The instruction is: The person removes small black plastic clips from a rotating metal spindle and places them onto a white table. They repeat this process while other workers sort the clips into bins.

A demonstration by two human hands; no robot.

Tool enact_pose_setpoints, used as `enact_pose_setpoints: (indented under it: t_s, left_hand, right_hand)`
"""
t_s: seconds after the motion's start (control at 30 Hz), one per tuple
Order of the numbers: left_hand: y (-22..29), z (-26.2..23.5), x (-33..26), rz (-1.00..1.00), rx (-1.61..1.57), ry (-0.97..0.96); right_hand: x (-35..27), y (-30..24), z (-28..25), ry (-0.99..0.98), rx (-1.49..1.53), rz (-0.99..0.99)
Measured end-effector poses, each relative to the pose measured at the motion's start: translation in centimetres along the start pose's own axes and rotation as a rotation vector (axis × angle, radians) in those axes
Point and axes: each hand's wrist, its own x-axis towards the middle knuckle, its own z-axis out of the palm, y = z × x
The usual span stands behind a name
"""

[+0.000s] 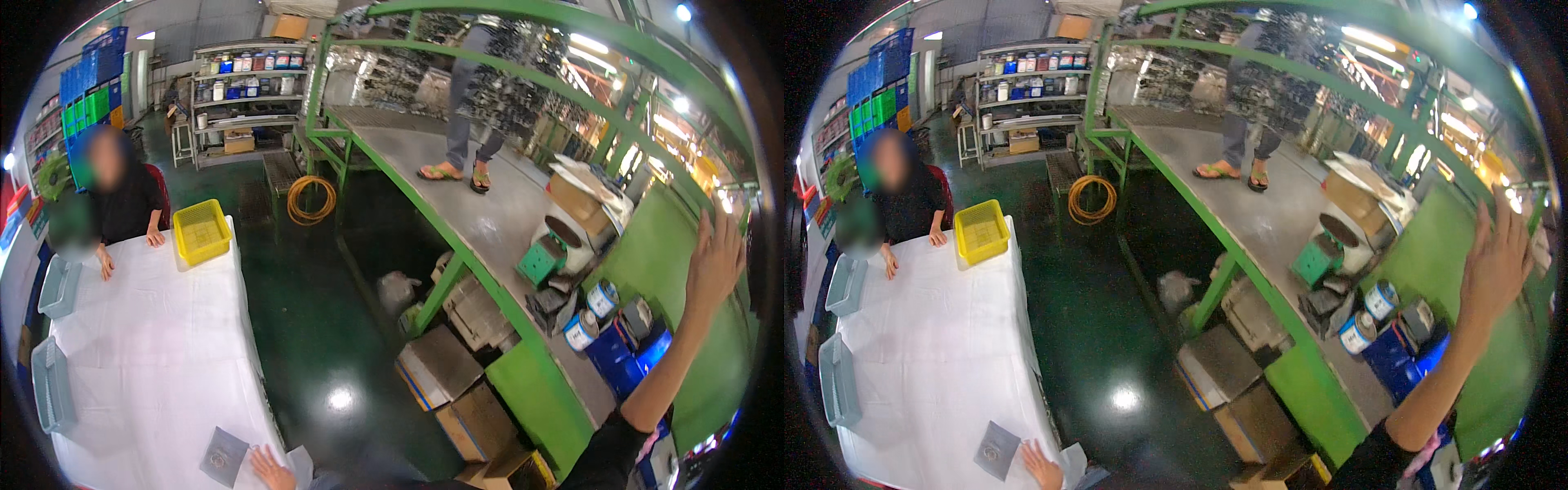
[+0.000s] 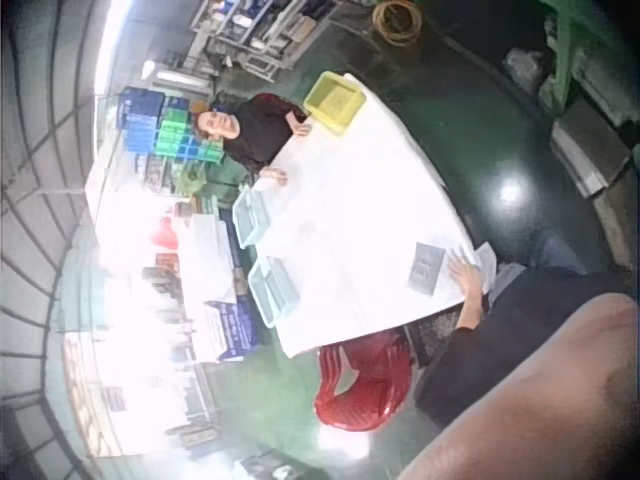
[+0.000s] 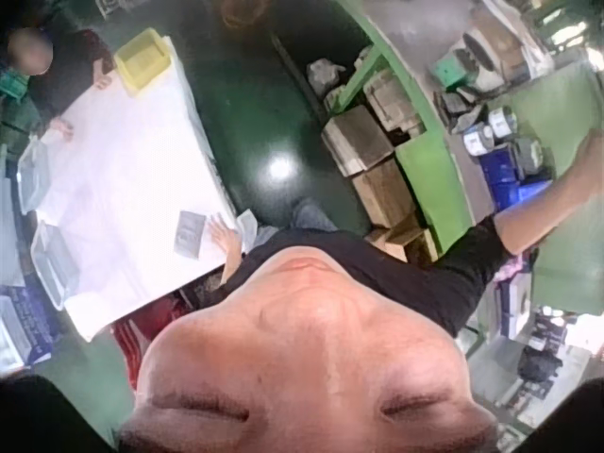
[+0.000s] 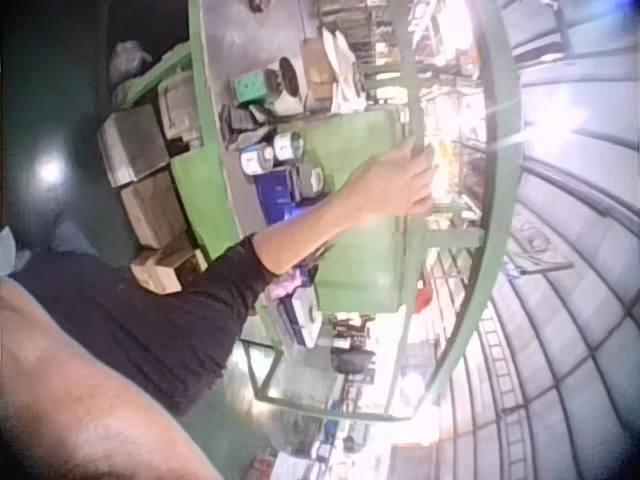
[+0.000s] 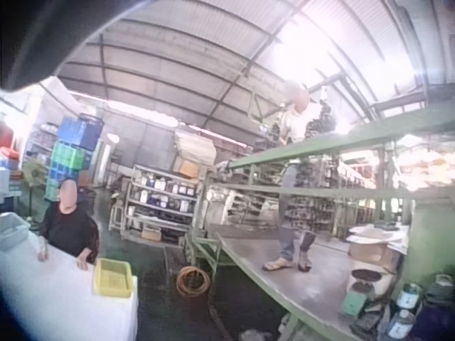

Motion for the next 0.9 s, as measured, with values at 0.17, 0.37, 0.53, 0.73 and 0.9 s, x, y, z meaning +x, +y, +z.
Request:
enact_pose_setpoints:
  t_s: [0.17, 0.37, 0.53, 0.73, 0.9]
  left_hand:
    - [3.7, 0.4, -0.8, 0.231, -0.208, -0.111]
    - [8.2, -1.6, -4.1, 0.09, -0.258, 0.098]
    - [8.9, -0.2, -8.5, 0.037, -0.303, -0.104]
    - [2.3, 8.5, -9.6, -0.017, -0.089, -0.774]
    - [-3.3, 13.6, -9.4, 0.104, -0.049, -0.741]
  right_hand:
    - [0.1, -1.0, -0.7, 0.015, 0.049, 0.055]
    - [0.7, -2.0, -2.0, 0.052, 0.273, 0.127]
    - [0.4, -1.7, -2.9, 0.157, 0.482, 0.105]
    - [0.0, -1.2, -3.1, 0.223, 0.652, 0.083]
    - [0.1, -1.2, -3.0, 0.253, 0.672, 0.092]
